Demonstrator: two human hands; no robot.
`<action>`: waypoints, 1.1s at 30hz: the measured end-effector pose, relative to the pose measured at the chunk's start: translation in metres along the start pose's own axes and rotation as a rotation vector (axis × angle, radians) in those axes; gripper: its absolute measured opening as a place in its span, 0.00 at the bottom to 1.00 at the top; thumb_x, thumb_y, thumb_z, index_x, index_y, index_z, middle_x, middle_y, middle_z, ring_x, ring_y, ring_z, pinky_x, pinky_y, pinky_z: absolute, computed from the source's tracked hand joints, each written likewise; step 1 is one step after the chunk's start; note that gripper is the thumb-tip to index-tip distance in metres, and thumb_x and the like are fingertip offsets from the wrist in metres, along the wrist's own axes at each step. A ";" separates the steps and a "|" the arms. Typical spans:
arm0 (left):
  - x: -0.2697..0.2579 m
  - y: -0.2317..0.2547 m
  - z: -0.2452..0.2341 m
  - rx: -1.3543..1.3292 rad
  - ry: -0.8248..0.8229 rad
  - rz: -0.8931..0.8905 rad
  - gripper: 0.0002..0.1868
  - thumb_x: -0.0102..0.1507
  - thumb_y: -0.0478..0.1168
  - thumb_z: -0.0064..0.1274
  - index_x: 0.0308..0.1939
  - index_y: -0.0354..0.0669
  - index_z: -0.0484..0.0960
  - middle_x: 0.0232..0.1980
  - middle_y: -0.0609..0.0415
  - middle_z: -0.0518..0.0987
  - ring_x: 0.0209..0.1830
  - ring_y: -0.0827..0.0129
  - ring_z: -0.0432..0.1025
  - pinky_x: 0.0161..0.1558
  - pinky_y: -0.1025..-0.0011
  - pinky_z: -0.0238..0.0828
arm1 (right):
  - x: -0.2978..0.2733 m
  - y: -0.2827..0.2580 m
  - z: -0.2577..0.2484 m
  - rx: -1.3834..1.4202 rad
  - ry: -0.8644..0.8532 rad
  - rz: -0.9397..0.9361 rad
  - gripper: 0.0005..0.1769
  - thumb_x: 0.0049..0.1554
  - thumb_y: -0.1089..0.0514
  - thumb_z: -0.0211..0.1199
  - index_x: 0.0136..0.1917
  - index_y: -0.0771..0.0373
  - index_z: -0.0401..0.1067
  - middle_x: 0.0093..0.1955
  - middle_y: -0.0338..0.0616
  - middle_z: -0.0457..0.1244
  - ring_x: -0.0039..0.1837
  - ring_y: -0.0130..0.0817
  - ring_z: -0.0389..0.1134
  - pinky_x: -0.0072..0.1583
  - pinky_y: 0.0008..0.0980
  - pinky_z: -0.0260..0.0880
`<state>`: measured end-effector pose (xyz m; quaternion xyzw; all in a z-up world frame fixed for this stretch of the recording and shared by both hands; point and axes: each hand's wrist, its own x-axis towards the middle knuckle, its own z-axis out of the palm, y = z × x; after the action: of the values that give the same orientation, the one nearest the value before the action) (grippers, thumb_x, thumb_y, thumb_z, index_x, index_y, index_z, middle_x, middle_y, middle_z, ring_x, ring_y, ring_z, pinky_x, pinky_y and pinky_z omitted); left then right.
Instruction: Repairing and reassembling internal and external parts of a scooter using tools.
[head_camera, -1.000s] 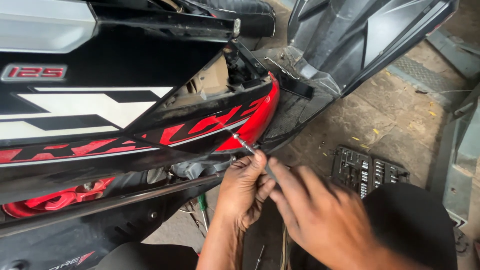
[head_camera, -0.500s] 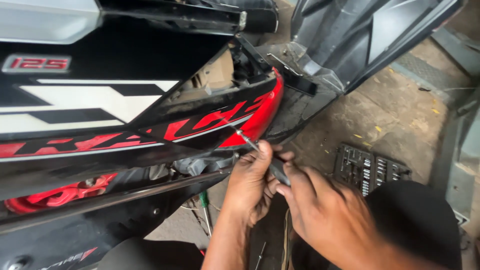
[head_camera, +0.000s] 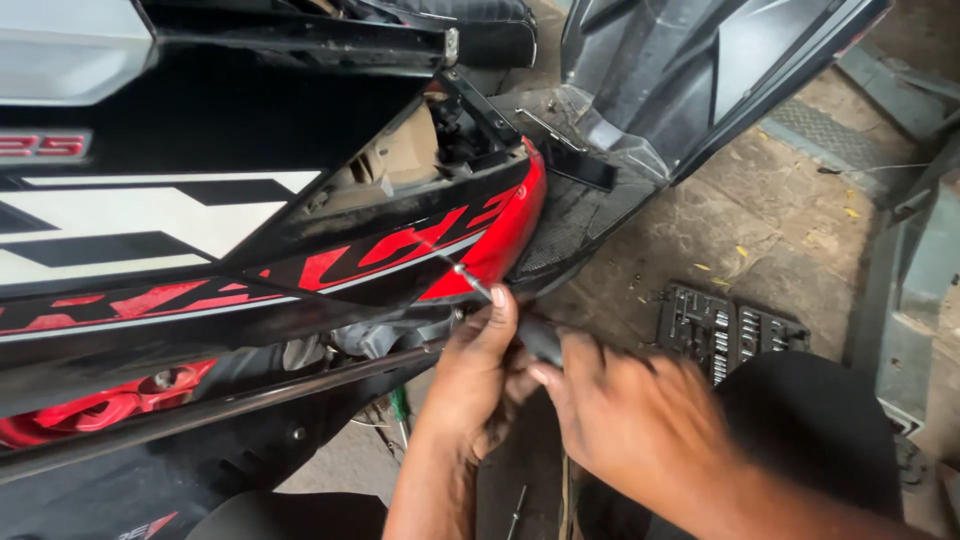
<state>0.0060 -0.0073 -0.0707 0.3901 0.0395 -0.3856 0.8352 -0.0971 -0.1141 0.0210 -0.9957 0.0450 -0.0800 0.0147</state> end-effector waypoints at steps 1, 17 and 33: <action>-0.005 0.006 0.006 -0.063 -0.058 0.015 0.23 0.67 0.56 0.56 0.45 0.37 0.79 0.36 0.56 0.79 0.28 0.78 0.73 0.27 0.80 0.74 | 0.005 -0.003 -0.004 -0.172 -0.368 0.208 0.24 0.67 0.34 0.52 0.60 0.53 0.72 0.35 0.46 0.71 0.37 0.46 0.74 0.42 0.46 0.73; -0.016 0.025 0.022 -0.332 0.031 -0.173 0.13 0.64 0.38 0.46 0.48 0.31 0.75 0.43 0.43 0.84 0.39 0.62 0.82 0.40 0.68 0.81 | -0.004 0.010 0.007 -0.196 -0.224 0.198 0.24 0.60 0.27 0.54 0.49 0.45 0.74 0.34 0.43 0.71 0.38 0.45 0.73 0.42 0.45 0.73; 0.014 -0.012 -0.010 -0.013 0.000 -0.032 0.17 0.63 0.47 0.61 0.41 0.35 0.77 0.33 0.51 0.78 0.23 0.74 0.71 0.26 0.77 0.71 | -0.007 0.004 0.007 0.130 0.167 0.083 0.23 0.58 0.40 0.60 0.54 0.60 0.71 0.32 0.53 0.68 0.31 0.56 0.70 0.34 0.52 0.69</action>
<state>0.0100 -0.0142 -0.0902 0.3842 0.0481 -0.3985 0.8314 -0.1030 -0.1173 0.0126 -0.9798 0.0820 -0.1647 0.0785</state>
